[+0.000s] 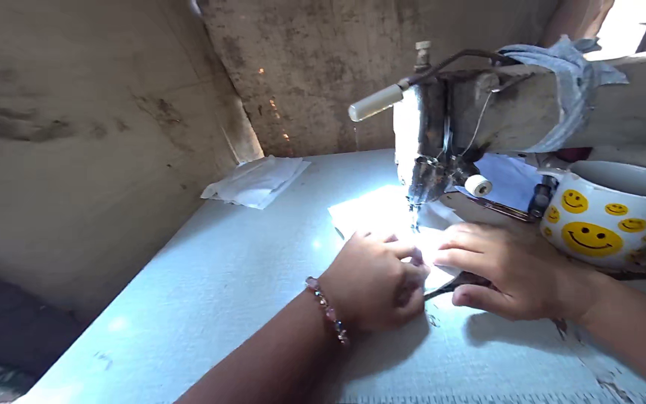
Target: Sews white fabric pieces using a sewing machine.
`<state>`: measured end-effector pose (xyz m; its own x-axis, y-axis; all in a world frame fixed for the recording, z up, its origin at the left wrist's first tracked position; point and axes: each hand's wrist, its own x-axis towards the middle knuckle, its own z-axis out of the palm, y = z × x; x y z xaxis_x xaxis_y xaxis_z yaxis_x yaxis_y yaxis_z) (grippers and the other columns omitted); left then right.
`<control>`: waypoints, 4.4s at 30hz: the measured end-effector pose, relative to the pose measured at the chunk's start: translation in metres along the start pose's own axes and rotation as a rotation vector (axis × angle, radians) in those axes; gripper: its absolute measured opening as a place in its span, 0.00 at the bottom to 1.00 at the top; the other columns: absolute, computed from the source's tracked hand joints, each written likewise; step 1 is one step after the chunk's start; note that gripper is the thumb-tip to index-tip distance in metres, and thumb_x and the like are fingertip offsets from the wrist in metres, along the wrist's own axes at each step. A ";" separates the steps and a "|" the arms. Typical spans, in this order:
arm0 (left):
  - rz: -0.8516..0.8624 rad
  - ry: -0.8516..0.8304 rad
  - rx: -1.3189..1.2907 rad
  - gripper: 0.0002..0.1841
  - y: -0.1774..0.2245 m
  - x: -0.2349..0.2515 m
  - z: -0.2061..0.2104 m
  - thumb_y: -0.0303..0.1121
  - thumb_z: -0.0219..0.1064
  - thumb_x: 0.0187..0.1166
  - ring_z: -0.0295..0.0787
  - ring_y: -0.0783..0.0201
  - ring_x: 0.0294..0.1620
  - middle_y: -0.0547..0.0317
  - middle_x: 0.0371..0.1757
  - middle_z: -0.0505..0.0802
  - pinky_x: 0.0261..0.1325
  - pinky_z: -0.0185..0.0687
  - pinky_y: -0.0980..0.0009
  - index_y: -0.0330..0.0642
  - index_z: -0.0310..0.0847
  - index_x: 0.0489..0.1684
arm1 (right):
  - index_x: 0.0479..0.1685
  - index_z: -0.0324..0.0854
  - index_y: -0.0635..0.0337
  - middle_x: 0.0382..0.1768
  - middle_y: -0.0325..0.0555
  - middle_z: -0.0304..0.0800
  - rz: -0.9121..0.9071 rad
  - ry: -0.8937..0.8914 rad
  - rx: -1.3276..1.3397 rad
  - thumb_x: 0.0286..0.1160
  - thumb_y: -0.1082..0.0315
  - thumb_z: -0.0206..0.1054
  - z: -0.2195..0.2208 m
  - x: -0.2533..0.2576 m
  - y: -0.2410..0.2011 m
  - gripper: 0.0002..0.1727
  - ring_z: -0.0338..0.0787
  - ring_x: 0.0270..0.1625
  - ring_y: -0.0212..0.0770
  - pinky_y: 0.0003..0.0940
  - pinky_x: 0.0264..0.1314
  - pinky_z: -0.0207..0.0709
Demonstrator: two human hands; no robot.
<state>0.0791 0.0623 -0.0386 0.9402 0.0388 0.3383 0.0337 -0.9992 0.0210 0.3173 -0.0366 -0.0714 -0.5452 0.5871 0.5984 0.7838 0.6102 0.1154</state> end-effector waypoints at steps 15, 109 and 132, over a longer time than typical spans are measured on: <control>-0.335 -0.207 0.091 0.28 -0.004 0.008 0.002 0.43 0.40 0.87 0.84 0.56 0.74 0.61 0.74 0.89 0.70 0.72 0.47 0.46 0.88 0.65 | 0.84 0.73 0.53 0.86 0.47 0.69 0.554 -0.462 0.161 0.83 0.29 0.39 -0.008 0.010 -0.004 0.45 0.65 0.90 0.48 0.53 0.90 0.55; -1.188 0.165 -0.269 0.19 -0.029 -0.157 -0.094 0.30 0.65 0.86 0.91 0.55 0.58 0.47 0.61 0.92 0.65 0.82 0.55 0.42 0.77 0.74 | 0.69 0.76 0.66 0.45 0.50 0.89 0.878 -0.293 0.729 0.84 0.76 0.62 0.052 0.150 -0.039 0.17 0.86 0.39 0.38 0.37 0.46 0.79; -0.533 -0.394 -0.093 0.32 0.062 -0.036 -0.025 0.60 0.37 0.92 0.40 0.45 0.97 0.64 0.97 0.55 0.81 0.33 0.17 0.67 0.55 0.95 | 0.41 0.84 0.67 0.29 0.53 0.86 0.373 -0.159 0.003 0.80 0.73 0.66 -0.019 0.079 -0.051 0.05 0.91 0.34 0.51 0.45 0.38 0.86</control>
<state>0.0387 -0.0009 -0.0262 0.8571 0.5034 -0.1098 0.5152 -0.8386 0.1771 0.2401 -0.0316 -0.0155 -0.2625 0.8437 0.4683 0.9360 0.3405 -0.0888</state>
